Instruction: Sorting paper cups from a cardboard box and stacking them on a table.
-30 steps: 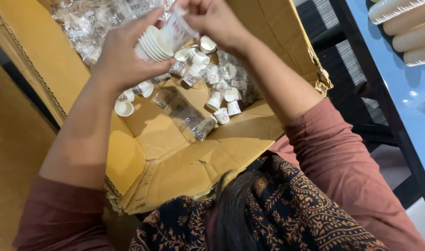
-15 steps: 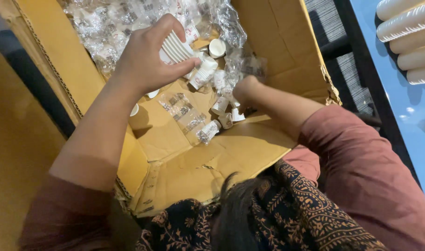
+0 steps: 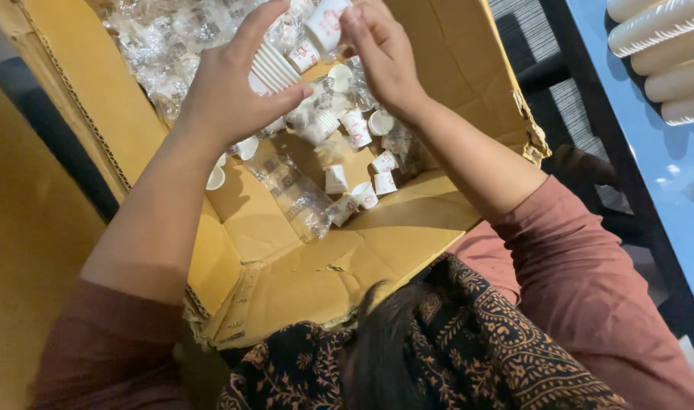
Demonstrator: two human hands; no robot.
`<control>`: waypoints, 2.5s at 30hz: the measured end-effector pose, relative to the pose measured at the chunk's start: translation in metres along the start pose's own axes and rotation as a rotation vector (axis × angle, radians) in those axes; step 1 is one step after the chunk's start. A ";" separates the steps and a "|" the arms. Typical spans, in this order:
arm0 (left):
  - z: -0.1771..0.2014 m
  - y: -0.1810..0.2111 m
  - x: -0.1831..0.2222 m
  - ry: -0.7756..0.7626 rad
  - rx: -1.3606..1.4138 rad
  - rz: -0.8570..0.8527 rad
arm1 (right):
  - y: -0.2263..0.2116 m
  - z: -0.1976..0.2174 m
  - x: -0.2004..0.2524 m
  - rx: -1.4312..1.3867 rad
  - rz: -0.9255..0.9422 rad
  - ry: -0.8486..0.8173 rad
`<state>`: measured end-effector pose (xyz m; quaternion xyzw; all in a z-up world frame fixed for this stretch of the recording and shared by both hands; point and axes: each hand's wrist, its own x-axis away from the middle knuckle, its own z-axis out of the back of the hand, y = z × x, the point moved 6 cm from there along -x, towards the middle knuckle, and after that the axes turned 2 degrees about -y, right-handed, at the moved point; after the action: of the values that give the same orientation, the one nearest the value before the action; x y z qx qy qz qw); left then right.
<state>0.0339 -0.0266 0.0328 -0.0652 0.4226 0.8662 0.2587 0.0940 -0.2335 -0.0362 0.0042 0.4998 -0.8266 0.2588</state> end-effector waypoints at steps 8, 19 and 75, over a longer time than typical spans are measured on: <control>0.001 0.006 -0.001 -0.003 0.045 -0.134 | -0.033 -0.022 0.011 -0.173 0.191 -0.026; 0.004 -0.003 0.001 0.061 0.037 -0.002 | 0.173 -0.063 0.087 1.346 -0.171 -0.934; 0.009 -0.013 0.005 0.162 0.059 0.030 | 0.078 -0.177 0.135 0.810 0.824 -0.983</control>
<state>0.0373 -0.0110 0.0284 -0.1211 0.4686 0.8489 0.2122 -0.0334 -0.1729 -0.2248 -0.0839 -0.0575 -0.6887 0.7179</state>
